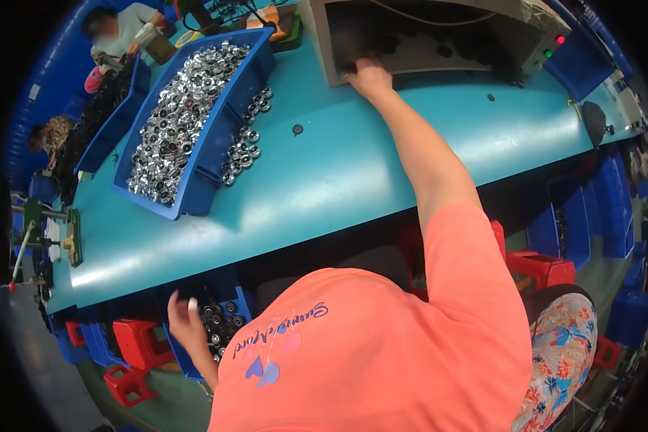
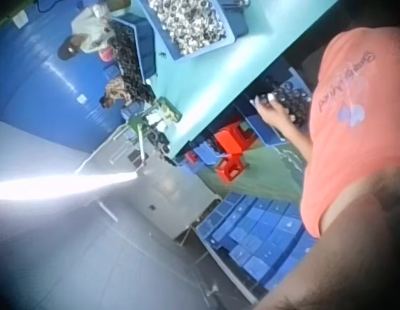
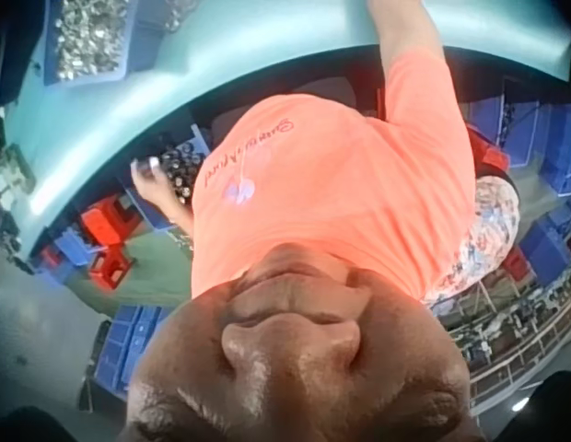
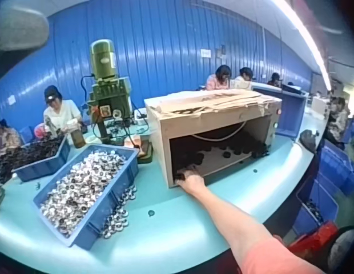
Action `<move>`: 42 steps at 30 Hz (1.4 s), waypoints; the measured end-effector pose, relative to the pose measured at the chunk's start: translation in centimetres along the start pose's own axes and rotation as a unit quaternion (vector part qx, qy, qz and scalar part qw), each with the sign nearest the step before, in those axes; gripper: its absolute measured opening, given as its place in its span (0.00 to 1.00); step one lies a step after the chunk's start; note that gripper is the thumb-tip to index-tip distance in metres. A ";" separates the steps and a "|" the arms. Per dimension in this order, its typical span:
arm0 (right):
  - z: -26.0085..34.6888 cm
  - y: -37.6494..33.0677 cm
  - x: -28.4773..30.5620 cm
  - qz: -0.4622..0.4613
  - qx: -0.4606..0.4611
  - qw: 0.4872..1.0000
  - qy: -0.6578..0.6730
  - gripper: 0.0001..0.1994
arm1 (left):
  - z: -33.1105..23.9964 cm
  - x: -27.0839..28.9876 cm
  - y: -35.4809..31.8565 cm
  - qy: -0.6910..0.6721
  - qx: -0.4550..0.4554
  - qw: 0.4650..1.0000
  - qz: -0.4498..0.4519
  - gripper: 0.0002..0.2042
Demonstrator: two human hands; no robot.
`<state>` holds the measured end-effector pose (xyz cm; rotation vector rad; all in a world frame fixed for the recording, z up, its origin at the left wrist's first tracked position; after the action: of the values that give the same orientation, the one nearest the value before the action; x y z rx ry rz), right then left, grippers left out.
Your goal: Assembling small plastic and metal components at a factory workbench.
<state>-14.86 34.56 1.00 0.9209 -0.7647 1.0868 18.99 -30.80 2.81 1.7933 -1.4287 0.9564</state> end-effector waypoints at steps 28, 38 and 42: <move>23.9 -14.3 -5.0 0.079 0.295 0.949 0.073 0.21 | -19.7 -14.4 9.3 -0.817 -0.049 0.459 0.345 0.22; 24.0 -14.6 -6.0 0.081 0.318 0.941 0.084 0.10 | -20.2 -15.1 9.1 -0.818 -0.049 0.447 0.360 0.22; 23.8 -14.7 -6.0 0.077 0.314 0.939 0.114 0.10 | -20.4 -15.0 9.1 -0.809 -0.058 0.461 0.361 0.23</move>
<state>-4.34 8.02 2.42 1.2522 -0.2917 1.5914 4.97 -7.91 1.19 1.6767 -3.3167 -1.2737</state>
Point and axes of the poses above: each hand's wrist, its own y-axis towards the middle knuckle, its own x-axis out of the back of the hand, z = x × y, the point moved 6 cm from there along y, towards the middle knuckle, and after that the axes turned 11 degrees about z, right-handed, at the moved point
